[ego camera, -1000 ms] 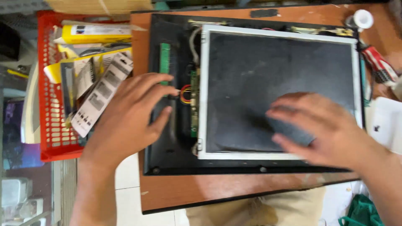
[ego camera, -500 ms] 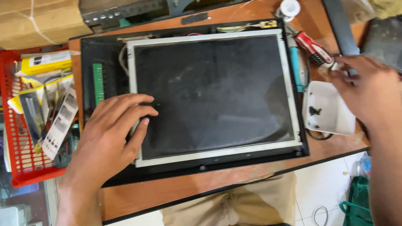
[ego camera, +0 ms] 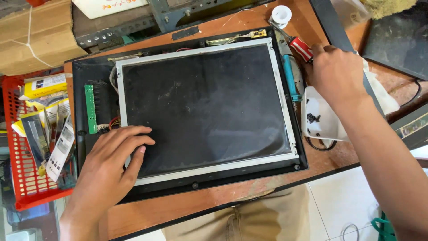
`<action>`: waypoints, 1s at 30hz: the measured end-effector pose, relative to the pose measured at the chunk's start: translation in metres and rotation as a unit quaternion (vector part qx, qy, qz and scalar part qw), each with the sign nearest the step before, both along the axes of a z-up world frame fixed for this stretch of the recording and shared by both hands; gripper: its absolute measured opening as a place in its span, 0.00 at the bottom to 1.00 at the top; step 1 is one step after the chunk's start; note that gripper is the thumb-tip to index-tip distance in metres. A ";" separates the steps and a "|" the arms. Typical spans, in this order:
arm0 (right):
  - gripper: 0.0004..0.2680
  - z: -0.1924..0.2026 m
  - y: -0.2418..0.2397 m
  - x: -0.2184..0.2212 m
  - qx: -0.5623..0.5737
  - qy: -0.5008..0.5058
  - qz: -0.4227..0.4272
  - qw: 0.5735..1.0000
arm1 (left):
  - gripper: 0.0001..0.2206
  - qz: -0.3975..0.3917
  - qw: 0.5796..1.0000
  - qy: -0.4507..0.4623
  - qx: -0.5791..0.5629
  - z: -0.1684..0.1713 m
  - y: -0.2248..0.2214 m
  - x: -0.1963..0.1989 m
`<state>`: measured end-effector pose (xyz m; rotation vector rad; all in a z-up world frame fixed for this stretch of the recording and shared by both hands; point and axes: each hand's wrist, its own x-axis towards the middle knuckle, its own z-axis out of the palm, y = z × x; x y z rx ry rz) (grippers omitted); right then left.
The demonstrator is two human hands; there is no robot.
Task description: Disassembling a monitor by removing screws with a screwdriver and then attaching a metal frame to the screen assembly.
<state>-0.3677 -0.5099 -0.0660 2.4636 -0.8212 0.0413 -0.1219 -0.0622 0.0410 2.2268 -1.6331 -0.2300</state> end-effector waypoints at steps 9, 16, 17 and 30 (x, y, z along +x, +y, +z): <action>0.14 0.004 -0.003 -0.002 0.013 -0.037 0.045 0.998 | 0.10 0.009 1.000 0.011 -0.006 -0.005 0.003 -0.003; 0.14 0.038 0.017 -0.012 -0.058 -0.119 0.117 0.984 | 0.08 0.003 0.999 -0.007 -0.047 -0.003 -0.003 -0.009; 0.13 0.048 0.022 -0.016 -0.045 -0.134 0.122 0.982 | 0.07 0.007 0.997 -0.012 -0.075 0.000 -0.005 -0.011; 0.14 0.130 0.200 -0.068 0.343 -0.227 0.222 0.884 | 0.17 -0.007 0.781 0.557 -0.283 -0.008 -0.083 -0.087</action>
